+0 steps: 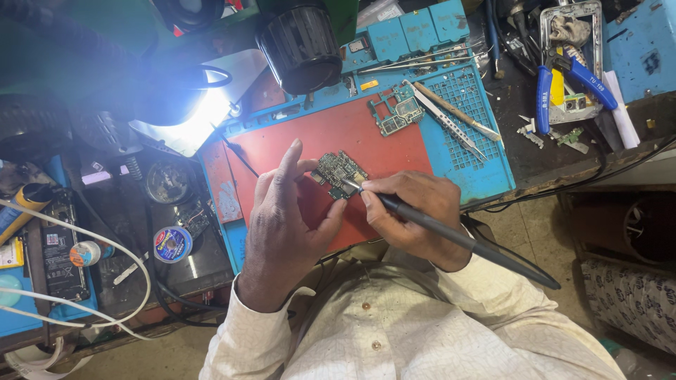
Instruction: The person holds a small circuit board in one hand and works on it with a soldering iron, touching the board's components and contacts at various points. They briefly set the board down, apply paste from a small tube onto it, then resume soldering while repositioning the board repeatedly on the red work mat.
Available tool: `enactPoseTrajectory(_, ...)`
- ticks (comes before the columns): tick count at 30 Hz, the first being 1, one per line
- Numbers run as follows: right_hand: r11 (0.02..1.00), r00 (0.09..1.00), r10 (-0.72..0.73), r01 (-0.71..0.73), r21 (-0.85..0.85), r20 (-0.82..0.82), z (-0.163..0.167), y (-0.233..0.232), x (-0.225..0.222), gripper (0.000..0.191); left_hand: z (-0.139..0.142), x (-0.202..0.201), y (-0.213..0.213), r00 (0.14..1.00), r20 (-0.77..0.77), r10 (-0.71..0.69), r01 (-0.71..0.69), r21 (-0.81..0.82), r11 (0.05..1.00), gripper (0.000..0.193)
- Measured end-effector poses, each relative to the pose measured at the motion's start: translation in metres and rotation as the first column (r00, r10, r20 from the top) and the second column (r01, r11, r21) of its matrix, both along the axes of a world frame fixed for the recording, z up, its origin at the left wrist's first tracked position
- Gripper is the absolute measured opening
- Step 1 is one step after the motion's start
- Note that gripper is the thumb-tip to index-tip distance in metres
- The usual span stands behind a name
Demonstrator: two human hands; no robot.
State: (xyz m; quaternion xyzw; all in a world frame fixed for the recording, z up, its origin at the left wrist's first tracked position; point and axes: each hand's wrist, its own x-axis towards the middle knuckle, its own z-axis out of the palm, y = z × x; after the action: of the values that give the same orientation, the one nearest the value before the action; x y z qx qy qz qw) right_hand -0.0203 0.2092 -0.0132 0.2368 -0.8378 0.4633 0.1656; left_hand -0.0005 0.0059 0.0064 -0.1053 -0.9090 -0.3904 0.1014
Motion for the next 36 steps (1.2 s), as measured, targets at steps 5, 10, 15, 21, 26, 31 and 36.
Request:
enactPoseTrajectory(5,0.998,0.998,-0.058,0.058,0.030,0.006,0.003,-0.001,0.000,0.011,0.001,0.000,0.001,1.000,-0.010,0.004,-0.004,0.004,1.000,0.090)
enactPoseTrajectory(10,0.998,0.999,-0.037,0.036,0.049,0.003,0.006,0.000,0.000,0.012,-0.001,0.001,0.000,0.999,-0.040,-0.014,0.014,0.006,1.000,0.090)
enactPoseTrajectory(15,0.999,0.997,-0.001,-0.002,0.037,0.078,0.004,0.001,0.004,0.013,-0.009,0.004,-0.005,0.999,-0.039,-0.019,0.020,0.007,1.000,0.092)
enactPoseTrajectory(21,0.997,0.996,-0.047,0.042,0.066,0.073,0.001,0.000,0.008,0.008,-0.015,0.006,-0.010,0.998,-0.057,-0.038,0.038,0.002,0.999,0.092)
enactPoseTrajectory(26,0.995,1.000,0.004,-0.005,0.100,0.014,-0.002,0.000,0.006,0.010,-0.016,0.007,-0.011,0.997,-0.057,-0.042,0.043,0.016,0.999,0.093)
enactPoseTrajectory(31,0.996,0.998,-0.040,0.036,0.076,0.044,-0.002,0.001,0.007,0.009,-0.016,0.006,-0.010,0.997,-0.062,-0.043,0.044,0.008,0.999,0.093)
enactPoseTrajectory(36,0.993,0.998,-0.046,0.041,0.108,0.045,-0.002,0.000,0.006,0.009,-0.016,0.006,-0.010,0.997,-0.068,-0.042,0.042,0.004,0.999,0.093)
